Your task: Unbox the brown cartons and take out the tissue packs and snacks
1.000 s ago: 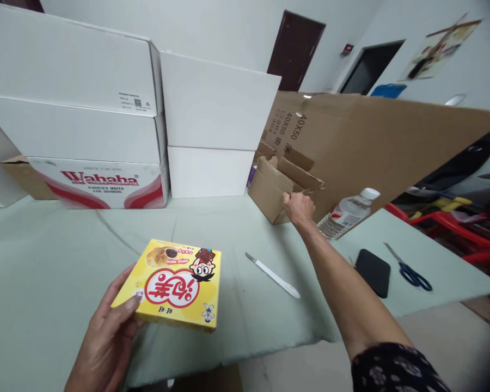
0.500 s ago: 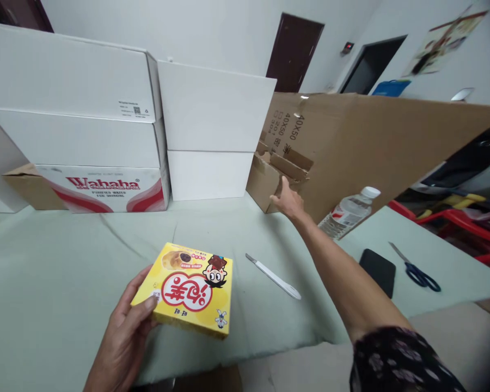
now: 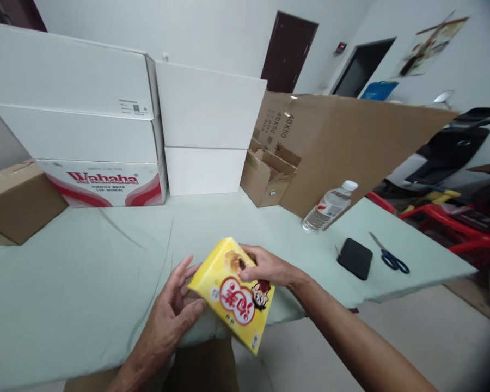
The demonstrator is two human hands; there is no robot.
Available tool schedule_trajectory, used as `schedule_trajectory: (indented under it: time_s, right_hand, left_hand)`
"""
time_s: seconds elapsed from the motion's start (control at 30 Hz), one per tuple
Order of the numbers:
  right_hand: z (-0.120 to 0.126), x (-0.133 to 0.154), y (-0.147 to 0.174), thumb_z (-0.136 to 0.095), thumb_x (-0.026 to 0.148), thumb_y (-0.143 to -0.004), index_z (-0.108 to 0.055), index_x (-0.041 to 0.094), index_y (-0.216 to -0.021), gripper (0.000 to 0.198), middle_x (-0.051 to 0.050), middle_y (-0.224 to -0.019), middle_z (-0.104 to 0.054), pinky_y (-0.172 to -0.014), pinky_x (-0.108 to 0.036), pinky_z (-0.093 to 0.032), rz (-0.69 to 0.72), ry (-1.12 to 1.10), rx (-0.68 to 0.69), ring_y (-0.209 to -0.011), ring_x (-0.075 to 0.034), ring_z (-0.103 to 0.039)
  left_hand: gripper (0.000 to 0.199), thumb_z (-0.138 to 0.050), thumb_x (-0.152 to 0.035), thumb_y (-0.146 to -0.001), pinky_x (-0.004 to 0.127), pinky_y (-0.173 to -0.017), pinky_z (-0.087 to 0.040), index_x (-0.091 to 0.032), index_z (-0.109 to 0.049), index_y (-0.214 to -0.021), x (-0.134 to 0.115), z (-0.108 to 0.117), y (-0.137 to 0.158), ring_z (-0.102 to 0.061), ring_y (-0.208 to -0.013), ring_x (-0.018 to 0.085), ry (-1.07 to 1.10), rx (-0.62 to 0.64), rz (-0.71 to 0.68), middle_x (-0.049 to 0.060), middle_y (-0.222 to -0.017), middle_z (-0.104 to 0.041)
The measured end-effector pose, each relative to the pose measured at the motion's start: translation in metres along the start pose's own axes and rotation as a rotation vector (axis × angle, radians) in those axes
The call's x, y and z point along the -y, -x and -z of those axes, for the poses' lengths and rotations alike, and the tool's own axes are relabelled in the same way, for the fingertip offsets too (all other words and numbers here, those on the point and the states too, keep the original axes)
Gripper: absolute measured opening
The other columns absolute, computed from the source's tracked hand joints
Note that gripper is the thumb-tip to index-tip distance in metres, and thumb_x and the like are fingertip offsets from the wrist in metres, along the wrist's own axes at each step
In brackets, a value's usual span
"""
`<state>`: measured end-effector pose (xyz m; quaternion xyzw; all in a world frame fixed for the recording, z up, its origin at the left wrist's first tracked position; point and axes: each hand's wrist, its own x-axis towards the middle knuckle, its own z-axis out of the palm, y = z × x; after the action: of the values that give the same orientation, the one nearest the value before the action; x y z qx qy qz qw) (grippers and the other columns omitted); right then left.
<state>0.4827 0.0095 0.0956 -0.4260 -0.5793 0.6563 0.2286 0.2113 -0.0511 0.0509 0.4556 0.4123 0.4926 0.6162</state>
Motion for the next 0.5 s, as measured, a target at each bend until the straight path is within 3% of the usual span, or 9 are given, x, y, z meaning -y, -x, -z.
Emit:
schedule_trajectory:
  time_s: [0.1,0.2,0.37,0.5]
  right_hand:
    - [0.049,-0.019,0.010,-0.093,0.056,-0.057,-0.065,0.020,-0.112,0.071,-0.007,-0.094,-0.077,-0.069,-0.035,-0.060,0.153,-0.071,-0.443,-0.079,-0.024,-0.073]
    - [0.107,-0.031,0.017,-0.088,0.063,-0.052,-0.063,0.022,-0.108,0.073,-0.008,-0.092,-0.076,-0.064,-0.037,-0.058,0.230,-0.021,-0.831,-0.077,-0.027,-0.072]
    - [0.186,-0.027,0.005,-0.073,0.065,-0.061,-0.058,0.024,-0.123,0.075,-0.012,-0.115,-0.075,-0.076,-0.041,-0.059,0.279,0.063,-1.053,-0.097,-0.029,-0.072]
    - [0.222,-0.037,-0.019,-0.064,0.060,-0.073,-0.059,0.018,-0.128,0.069,-0.014,-0.117,-0.075,-0.081,-0.040,-0.058,0.207,0.222,-1.223,-0.097,-0.027,-0.071]
  left_hand:
    - [0.075,-0.080,-0.050,-0.082,0.043,-0.100,-0.058,-0.027,-0.057,-0.150,0.016,0.019,-0.005,-0.064,-0.130,0.035,-0.209,-0.094,-0.104,0.016,-0.156,-0.056]
    - [0.052,-0.076,-0.053,-0.084,0.043,-0.093,-0.061,-0.026,-0.074,-0.129,0.039,0.042,-0.012,-0.062,-0.133,0.038,-0.485,-0.171,-0.121,0.015,-0.145,-0.065]
    - [0.033,-0.073,-0.047,-0.085,0.057,-0.107,-0.054,-0.027,-0.083,-0.108,0.079,0.058,-0.021,-0.069,-0.122,0.036,-0.754,-0.112,-0.391,0.014,-0.124,-0.078]
    - [0.027,-0.070,-0.040,-0.089,0.055,-0.105,-0.057,-0.030,-0.083,-0.111,0.093,0.061,-0.023,-0.069,-0.122,0.035,-0.809,-0.081,-0.487,0.012,-0.125,-0.078]
